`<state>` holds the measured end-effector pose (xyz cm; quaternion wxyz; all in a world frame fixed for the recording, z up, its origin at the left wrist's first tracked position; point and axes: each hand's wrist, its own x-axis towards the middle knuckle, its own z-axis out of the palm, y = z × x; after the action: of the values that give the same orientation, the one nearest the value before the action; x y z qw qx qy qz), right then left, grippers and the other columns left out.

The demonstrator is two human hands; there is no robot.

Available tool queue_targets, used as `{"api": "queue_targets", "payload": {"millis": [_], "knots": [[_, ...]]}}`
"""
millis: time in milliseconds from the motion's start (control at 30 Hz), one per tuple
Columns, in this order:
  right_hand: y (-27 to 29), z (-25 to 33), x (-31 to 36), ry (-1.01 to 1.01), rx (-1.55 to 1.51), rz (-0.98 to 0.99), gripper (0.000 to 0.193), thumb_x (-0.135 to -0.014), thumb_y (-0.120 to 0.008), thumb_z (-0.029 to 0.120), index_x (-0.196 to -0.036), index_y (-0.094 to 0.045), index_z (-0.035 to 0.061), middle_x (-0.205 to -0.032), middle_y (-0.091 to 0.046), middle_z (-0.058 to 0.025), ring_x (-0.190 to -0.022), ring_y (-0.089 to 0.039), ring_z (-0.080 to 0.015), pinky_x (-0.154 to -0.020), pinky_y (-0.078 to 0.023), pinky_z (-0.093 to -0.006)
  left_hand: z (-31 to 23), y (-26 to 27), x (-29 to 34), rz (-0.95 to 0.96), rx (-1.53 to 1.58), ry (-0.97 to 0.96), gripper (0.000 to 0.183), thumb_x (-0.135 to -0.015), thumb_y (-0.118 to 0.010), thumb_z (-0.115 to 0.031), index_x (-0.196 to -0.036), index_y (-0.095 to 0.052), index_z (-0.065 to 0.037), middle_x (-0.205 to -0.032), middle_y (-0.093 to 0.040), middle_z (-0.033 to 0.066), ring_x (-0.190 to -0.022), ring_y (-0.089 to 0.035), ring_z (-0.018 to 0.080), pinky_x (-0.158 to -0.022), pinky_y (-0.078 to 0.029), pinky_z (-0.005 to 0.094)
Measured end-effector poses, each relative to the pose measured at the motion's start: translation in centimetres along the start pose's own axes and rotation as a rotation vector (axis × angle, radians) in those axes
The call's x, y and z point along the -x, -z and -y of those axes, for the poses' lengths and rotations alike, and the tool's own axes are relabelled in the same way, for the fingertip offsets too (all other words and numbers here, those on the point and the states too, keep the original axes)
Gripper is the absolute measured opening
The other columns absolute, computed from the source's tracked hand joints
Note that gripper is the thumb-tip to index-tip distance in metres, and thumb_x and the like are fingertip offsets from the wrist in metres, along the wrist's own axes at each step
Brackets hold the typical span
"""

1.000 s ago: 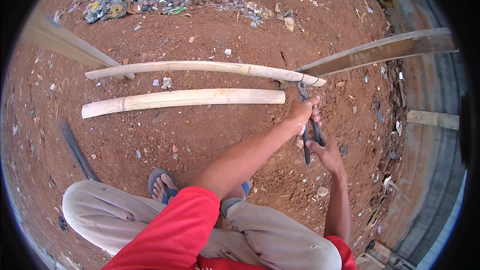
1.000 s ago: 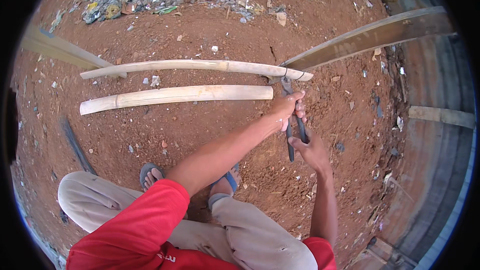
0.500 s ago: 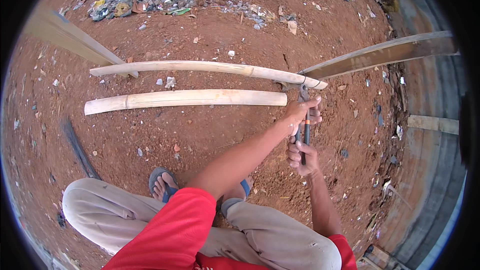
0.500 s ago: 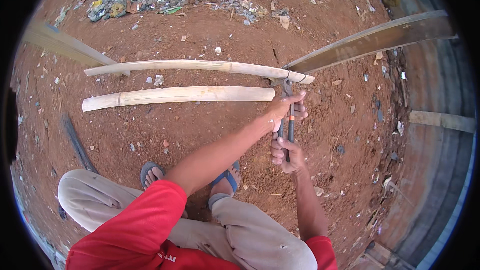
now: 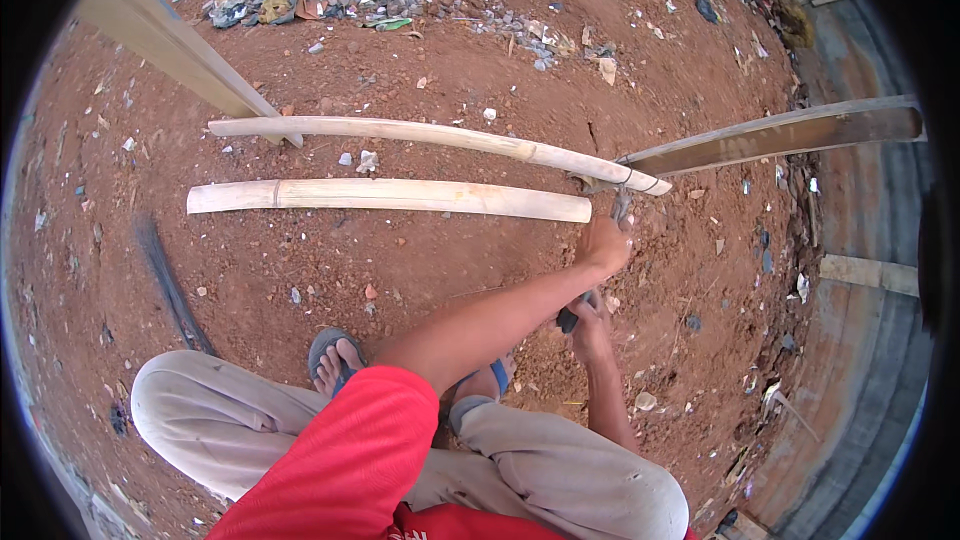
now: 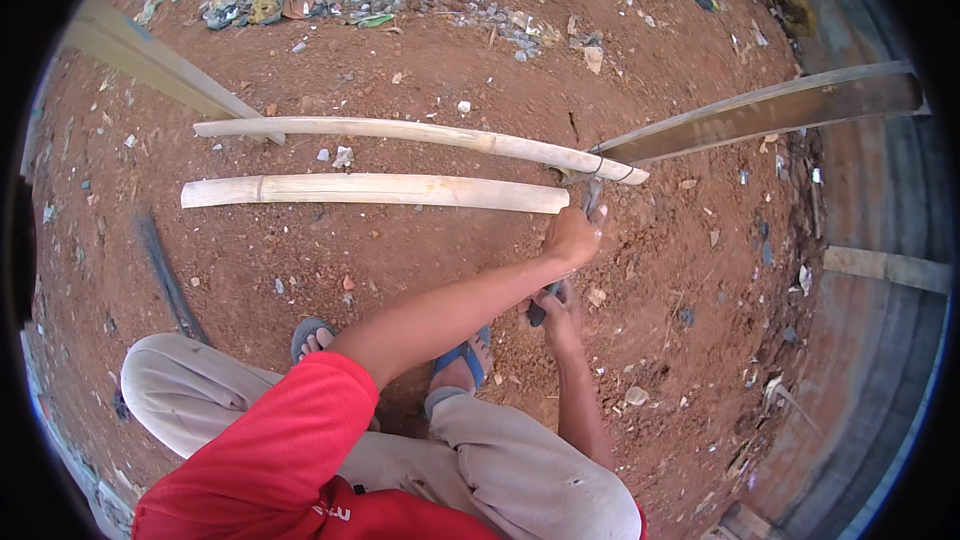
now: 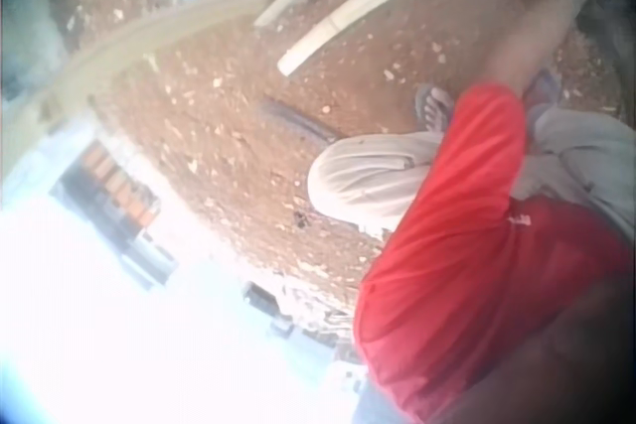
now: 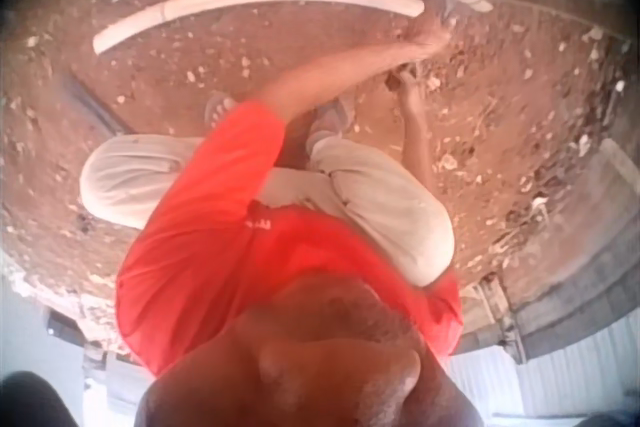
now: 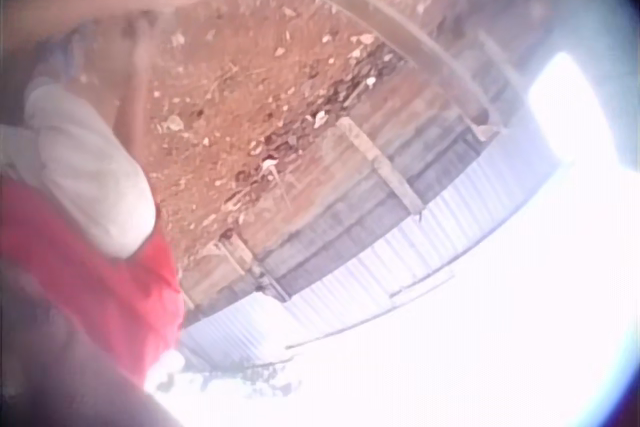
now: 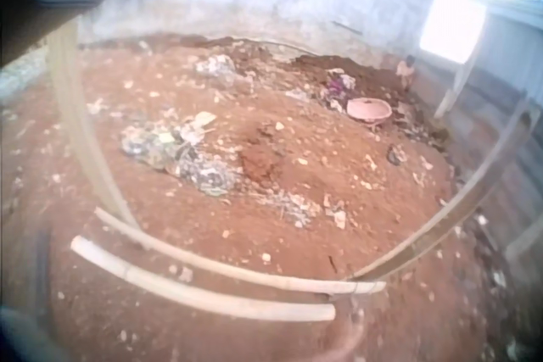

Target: The person uses wire to tie and secure pieces of split bamboo to a vertical post by hand and using pliers.

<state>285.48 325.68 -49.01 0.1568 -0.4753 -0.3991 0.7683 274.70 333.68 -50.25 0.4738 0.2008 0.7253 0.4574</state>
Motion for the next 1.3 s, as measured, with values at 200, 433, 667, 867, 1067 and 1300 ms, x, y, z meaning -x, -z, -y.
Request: {"api": "queue_targets", "payload": {"millis": [200, 433, 667, 867, 1067, 1300], "knots": [[2.0, -4.9, -0.5, -0.001, 0.329, -0.279, 0.01, -0.094, -0.055, 0.008, -0.1, -0.054, 0.0003, -0.068, -0.058, -0.0027, -0.054, -0.055, -0.0115, -0.048, -0.043, -0.0279, 3.2, 1.0, 4.3, 0.099, -0.051, -0.001, 0.06, -0.092, -0.063, -0.043, -0.112, -0.052, 0.013, -0.093, -0.065, 0.0295, -0.096, -0.066, 0.0436, -0.085, -0.051, 0.05], [2.9, -8.2, 1.8, 0.087, 0.925, -0.204, 0.029, -0.087, -0.066, 0.018, -0.106, -0.056, -0.0012, -0.072, -0.061, -0.0098, -0.063, -0.06, -0.0208, -0.061, -0.049, -0.0371, 6.2, 13.7, 6.0, 0.492, -0.567, -0.081, 0.045, -0.083, -0.069, -0.034, -0.101, -0.066, 0.007, -0.094, -0.07, 0.0249, -0.092, -0.069, 0.0389, -0.083, -0.055, 0.0471], [-2.8, -5.3, -0.2, 0.357, 1.375, -0.001, 0.048, -0.082, -0.074, 0.023, -0.12, -0.055, -0.0003, -0.103, -0.061, -0.0191, -0.094, -0.06, -0.0372, -0.084, -0.047, -0.0464, 3.0, 36.8, 10.9, 0.701, -1.163, -0.156, 0.047, -0.091, -0.061, -0.04, -0.091, -0.069, 0.007, -0.09, -0.069, 0.0266, -0.088, -0.067, 0.0446, -0.08, -0.052, 0.052], [-6.3, -1.3, -2.3, 0.711, 1.486, 0.199, 0.071, -0.077, -0.079, 0.022, -0.137, -0.045, 0.0038, -0.129, -0.049, -0.0203, -0.123, -0.044, -0.0402, -0.105, -0.031, -0.0545, 11.3, 57.9, 23.7, -0.342, -0.866, 0.034, 0.051, -0.089, -0.064, -0.036, -0.122, -0.06, 0.003, -0.1, -0.07, 0.026, -0.095, -0.069, 0.0374, -0.085, -0.053, 0.0442], [-7.6, 4.3, -3.0, 0.724, 1.499, 0.238, 0.067, -0.081, -0.072, 0.004, -0.141, -0.042, 0.0045, -0.13, -0.046, -0.0213, -0.119, -0.047, -0.039, -0.102, -0.039, -0.0495, 26.5, 56.2, 35.5, -0.774, -0.607, 0.435, 0.069, -0.085, -0.072, -0.035, -0.135, -0.047, 0.005, -0.118, -0.061, 0.0303, -0.108, -0.062, 0.0423, -0.095, -0.048, 0.0455], [-13.0, 10.5, -2.9, 0.726, 1.635, 0.456, 0.072, -0.078, -0.072, 0.001, -0.142, -0.04, 0.0053, -0.126, -0.048, -0.0189, -0.104, -0.054, -0.0337, -0.092, -0.046, -0.0438, 36.2, 44.3, 36.7, -0.901, -0.666, 0.496, 0.093, -0.081, -0.075, -0.036, -0.147, -0.026, 0.006, -0.141, -0.041, 0.0279, -0.134, -0.037, 0.0435, -0.109, -0.029, 0.0552]]}}
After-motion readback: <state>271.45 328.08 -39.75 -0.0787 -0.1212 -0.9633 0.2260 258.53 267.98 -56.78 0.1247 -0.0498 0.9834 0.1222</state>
